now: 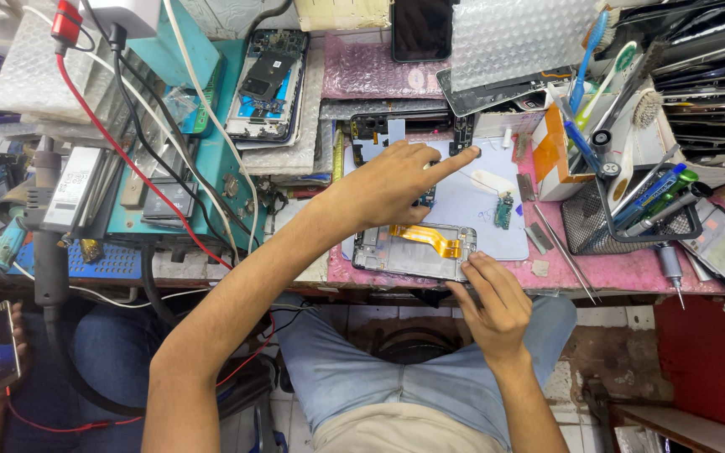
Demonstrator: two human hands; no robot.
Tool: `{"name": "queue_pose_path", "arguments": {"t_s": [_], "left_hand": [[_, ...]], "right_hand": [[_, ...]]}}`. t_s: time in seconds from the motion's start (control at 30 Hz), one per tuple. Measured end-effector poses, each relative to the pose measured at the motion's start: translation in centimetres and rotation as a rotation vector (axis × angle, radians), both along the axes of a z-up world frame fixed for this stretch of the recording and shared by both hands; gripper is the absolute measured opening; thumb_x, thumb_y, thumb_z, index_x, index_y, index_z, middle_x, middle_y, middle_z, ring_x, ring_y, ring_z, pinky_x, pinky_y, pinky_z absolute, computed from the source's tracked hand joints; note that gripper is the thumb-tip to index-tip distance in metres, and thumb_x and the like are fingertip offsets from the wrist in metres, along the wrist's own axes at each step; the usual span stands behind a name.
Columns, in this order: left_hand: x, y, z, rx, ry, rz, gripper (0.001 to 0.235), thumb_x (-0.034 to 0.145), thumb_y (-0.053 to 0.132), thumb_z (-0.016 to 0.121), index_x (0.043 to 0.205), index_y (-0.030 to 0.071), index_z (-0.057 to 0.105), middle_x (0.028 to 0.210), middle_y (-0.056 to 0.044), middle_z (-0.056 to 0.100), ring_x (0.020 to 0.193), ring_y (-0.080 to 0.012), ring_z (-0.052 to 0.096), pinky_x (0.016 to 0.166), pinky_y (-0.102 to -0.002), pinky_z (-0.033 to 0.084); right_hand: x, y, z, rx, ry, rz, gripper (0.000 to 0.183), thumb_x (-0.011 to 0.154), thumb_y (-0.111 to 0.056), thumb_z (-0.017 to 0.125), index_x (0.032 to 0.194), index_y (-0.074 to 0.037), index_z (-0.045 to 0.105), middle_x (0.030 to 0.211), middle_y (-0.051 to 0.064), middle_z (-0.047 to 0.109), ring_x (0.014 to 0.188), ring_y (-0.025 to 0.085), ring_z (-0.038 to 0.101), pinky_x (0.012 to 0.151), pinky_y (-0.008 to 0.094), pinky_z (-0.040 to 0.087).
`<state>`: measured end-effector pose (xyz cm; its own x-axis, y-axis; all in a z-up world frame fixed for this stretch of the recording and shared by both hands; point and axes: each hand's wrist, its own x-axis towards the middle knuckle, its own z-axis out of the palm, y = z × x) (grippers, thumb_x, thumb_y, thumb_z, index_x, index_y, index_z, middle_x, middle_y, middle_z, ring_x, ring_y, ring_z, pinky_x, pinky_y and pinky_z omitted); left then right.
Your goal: The person disassembles a smartphone, removes the battery, and uses a green air blower to clean the interior. They then place the motherboard into the phone frame and secure it with a screwdriver. The person handles the phone, battery, motherboard, and various tools throughout the process.
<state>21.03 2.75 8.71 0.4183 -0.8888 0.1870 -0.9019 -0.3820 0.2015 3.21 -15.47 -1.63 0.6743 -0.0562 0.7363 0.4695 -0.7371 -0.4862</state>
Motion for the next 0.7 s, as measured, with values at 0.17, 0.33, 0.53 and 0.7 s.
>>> {"name": "queue_pose_path", "arguments": {"t_s": [0.17, 0.33, 0.53, 0.7], "left_hand": [[-2.0, 1.4, 1.8, -0.095, -0.083, 0.028, 0.106, 0.072, 0.014, 0.084, 0.162, 0.017, 0.028, 0.117, -0.014, 0.063, 0.105, -0.0331, 0.061, 0.094, -0.046, 0.047], [-2.9, 2.8, 2.2, -0.085, 0.042, 0.062, 0.106, 0.076, 0.019, 0.085, 0.163, 0.015, 0.025, 0.116, -0.012, 0.063, 0.110, -0.0321, 0.060, 0.097, -0.047, 0.046], [-3.2, 4.2, 0.7, -0.188, 0.133, 0.076, 0.103, 0.076, 0.019, 0.082, 0.162, 0.014, 0.026, 0.130, -0.014, 0.062, 0.118, -0.0335, 0.059, 0.101, -0.047, 0.045], [-3.6, 5.3, -0.1, -0.258, 0.191, 0.086, 0.100, 0.079, 0.017, 0.079, 0.164, 0.013, 0.024, 0.137, -0.016, 0.061, 0.121, -0.0344, 0.058, 0.106, -0.048, 0.044]], "right_hand": [[-0.4, 1.3, 2.0, 0.086, 0.201, -0.063, 0.036, 0.079, -0.004, 0.084, 0.112, 0.004, 0.072, 0.121, 0.017, 0.072, 0.113, 0.033, 0.068, 0.099, 0.041, 0.053], [0.5, 0.6, 4.2, 0.101, 0.328, 0.007, 0.034, 0.081, -0.007, 0.081, 0.113, 0.002, 0.073, 0.122, 0.016, 0.071, 0.110, 0.034, 0.066, 0.095, 0.042, 0.052], [1.9, -3.1, 7.2, 0.079, 0.465, 0.010, 0.037, 0.092, -0.002, 0.069, 0.128, -0.004, 0.068, 0.131, 0.014, 0.068, 0.116, 0.032, 0.063, 0.093, 0.039, 0.051], [4.7, -4.4, 8.5, -0.169, 0.434, 0.196, 0.060, 0.083, -0.002, 0.069, 0.141, 0.000, 0.054, 0.139, 0.023, 0.058, 0.126, 0.042, 0.054, 0.106, 0.047, 0.044]]}}
